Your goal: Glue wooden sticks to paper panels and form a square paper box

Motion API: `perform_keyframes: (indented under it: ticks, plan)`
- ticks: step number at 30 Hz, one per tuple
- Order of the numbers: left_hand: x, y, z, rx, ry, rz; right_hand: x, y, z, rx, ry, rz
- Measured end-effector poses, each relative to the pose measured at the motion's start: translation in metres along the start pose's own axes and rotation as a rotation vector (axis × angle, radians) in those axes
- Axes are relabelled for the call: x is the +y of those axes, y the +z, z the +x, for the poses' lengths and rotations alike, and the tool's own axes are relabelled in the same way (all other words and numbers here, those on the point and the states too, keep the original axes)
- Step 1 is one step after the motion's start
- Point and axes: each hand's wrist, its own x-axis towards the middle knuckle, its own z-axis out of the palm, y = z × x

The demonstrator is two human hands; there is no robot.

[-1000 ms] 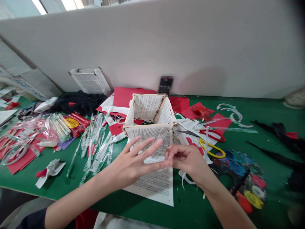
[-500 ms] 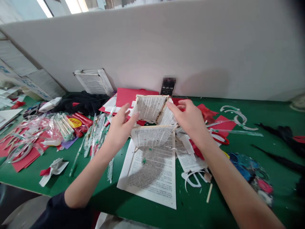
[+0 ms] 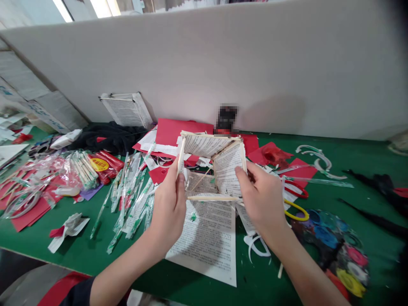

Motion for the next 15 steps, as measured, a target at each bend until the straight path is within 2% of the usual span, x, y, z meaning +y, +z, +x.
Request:
perform_keyframes:
  ticks: [4,8,11,15]
  plan:
    - [-0.011,0.012,-0.008,0.087,0.157,0.027,0.003,-0.003,-0.018,0.183,-0.094,-0.034]
    - [-0.041,0.030,-0.016,0.097,0.226,0.046,0.016,0.009,-0.032,0.319,-0.165,-0.100]
    - [-0.066,0.042,-0.026,0.058,0.202,0.041,0.031,0.027,-0.043,0.382,-0.247,-0.163]
    - [-0.086,0.048,-0.041,-0.010,0.000,0.054,0.048,0.046,-0.058,0.386,-0.320,-0.197]
